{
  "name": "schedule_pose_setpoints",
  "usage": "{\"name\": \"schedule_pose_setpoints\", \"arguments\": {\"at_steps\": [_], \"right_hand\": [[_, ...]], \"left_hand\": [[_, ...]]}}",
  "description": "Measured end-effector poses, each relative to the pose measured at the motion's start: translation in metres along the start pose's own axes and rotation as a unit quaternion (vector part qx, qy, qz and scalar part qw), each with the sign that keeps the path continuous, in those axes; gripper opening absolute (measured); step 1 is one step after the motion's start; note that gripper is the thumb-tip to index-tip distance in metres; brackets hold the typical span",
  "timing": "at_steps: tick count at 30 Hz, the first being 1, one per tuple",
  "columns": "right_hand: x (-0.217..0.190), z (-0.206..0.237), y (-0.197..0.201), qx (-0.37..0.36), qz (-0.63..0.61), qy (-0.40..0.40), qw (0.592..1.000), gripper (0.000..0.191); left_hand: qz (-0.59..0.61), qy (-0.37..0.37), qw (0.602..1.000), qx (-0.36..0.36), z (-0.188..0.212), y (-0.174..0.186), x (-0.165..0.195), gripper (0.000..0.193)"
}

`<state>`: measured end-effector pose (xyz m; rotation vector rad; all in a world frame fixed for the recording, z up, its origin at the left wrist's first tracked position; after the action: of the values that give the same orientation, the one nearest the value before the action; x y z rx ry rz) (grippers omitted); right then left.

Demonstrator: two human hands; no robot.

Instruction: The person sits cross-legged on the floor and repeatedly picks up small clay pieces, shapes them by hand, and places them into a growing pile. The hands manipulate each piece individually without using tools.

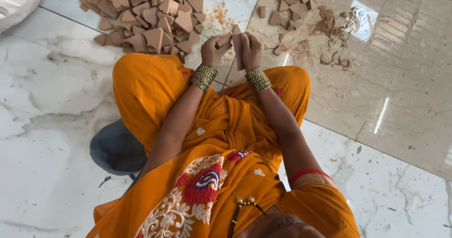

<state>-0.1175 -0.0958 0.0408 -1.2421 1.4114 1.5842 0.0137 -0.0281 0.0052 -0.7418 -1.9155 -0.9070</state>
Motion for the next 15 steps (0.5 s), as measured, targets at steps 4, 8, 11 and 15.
{"name": "schedule_pose_setpoints", "arguments": {"at_steps": [4,8,11,15], "right_hand": [[0.006,-0.006,0.0,-0.017,-0.104,-0.07,0.992,0.039],[0.005,0.0,-0.003,0.001,0.006,-0.068,0.998,0.036],[-0.003,0.019,-0.012,-0.004,0.095,0.059,0.994,0.034],[-0.007,0.016,-0.014,-0.021,0.16,0.078,0.984,0.034]], "left_hand": [[-0.152,0.019,0.988,-0.036,0.006,0.001,-0.001,0.03],[-0.208,-0.019,0.975,-0.073,0.01,-0.009,-0.001,0.033],[-0.279,0.013,0.954,-0.105,0.009,-0.012,-0.006,0.021],[-0.253,-0.025,0.967,-0.03,0.013,-0.004,-0.004,0.026]]}}
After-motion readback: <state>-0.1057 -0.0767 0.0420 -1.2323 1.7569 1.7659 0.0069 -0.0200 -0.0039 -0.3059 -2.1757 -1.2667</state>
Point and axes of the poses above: each hand's wrist, its own z-axis away from the middle knuckle, its own y-axis out of the back of the hand, x = y × z, the point moved 3 cm from there along -z, towards the middle knuckle, and after that the axes turned 7 degrees about -y, right-handed, at the moved point
